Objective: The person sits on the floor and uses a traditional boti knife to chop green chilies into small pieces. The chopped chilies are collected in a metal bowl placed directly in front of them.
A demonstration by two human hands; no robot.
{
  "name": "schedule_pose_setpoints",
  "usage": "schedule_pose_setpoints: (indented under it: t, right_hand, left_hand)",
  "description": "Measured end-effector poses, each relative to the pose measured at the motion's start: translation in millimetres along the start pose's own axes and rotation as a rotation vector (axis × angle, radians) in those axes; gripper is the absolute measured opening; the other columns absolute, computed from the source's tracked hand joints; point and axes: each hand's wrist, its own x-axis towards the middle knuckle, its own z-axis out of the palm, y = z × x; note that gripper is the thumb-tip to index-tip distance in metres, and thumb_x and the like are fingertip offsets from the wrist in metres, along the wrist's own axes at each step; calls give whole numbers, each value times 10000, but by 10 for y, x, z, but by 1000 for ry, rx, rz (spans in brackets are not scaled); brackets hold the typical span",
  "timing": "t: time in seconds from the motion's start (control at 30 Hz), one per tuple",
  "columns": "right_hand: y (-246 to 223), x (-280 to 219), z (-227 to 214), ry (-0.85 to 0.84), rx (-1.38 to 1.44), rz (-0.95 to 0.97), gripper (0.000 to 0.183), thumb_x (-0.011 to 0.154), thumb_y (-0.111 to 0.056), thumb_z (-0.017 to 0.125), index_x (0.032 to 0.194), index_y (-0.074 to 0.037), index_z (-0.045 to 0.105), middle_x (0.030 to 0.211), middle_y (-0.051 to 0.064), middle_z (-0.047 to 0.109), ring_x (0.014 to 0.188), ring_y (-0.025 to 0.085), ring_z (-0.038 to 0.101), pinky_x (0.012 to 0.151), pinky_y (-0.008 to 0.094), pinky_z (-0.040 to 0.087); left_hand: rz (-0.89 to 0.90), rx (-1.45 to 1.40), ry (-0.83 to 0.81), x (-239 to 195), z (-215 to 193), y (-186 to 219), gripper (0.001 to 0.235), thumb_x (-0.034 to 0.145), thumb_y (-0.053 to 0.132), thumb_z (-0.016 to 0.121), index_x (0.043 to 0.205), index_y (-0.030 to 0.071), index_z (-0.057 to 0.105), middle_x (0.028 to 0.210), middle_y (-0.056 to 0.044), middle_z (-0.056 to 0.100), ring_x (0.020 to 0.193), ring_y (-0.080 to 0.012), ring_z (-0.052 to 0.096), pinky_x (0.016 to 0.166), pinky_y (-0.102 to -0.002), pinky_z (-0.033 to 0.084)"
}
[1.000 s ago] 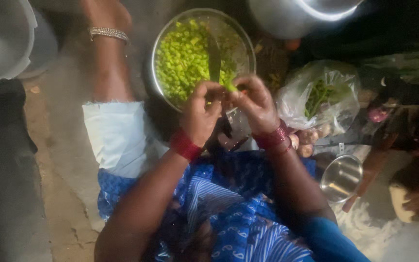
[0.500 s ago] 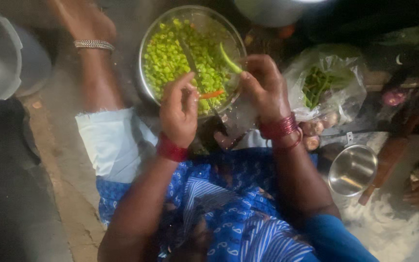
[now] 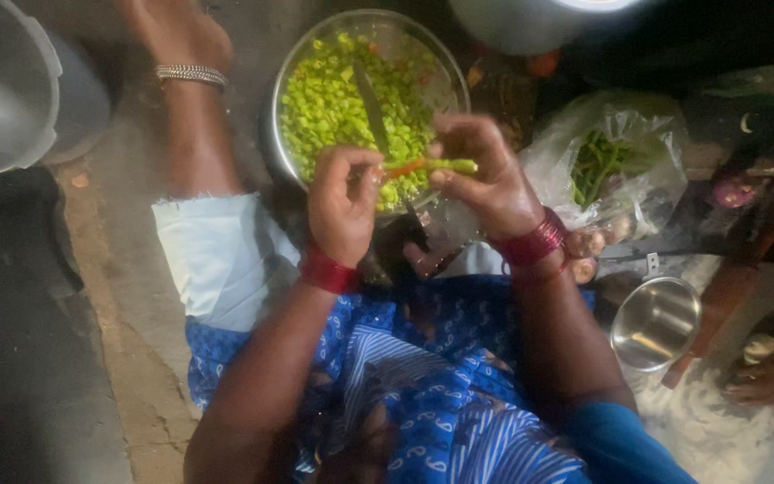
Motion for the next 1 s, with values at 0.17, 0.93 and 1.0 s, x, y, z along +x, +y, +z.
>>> schedule_pose_setpoints:
  t: [0.17, 0.93, 1.0]
  right_hand:
    - [138, 5, 230, 99, 43, 86, 441, 887, -54, 751, 1275, -106, 547, 1152, 13, 622, 1049, 114, 630, 863, 284, 575]
    - [821, 377, -17, 45, -180, 185, 127, 959, -91, 737, 1062, -47, 676, 926, 21, 652, 795, 92, 618, 702, 248, 512]
    - [662, 244, -97, 52, 22, 194, 139, 960, -85, 724, 1083, -48, 671, 956, 17, 673, 848, 91, 636, 758, 245, 529]
  left_hand:
    - [-176, -242, 75, -59, 142, -100, 128, 1017, 21, 635, 1132, 72, 608, 1061, -57, 622, 902, -154, 689, 817, -293, 563]
    - [-669, -728, 81, -256, 448, -669, 184, 950, 17, 653, 1118, 60, 590, 972, -43, 643, 804, -151, 650, 726, -307, 558]
    - [-710, -1072, 77, -281, 434, -629, 199, 956, 24, 640, 1136, 60, 562, 1000, -49, 611, 844, -170, 634, 765, -323, 551]
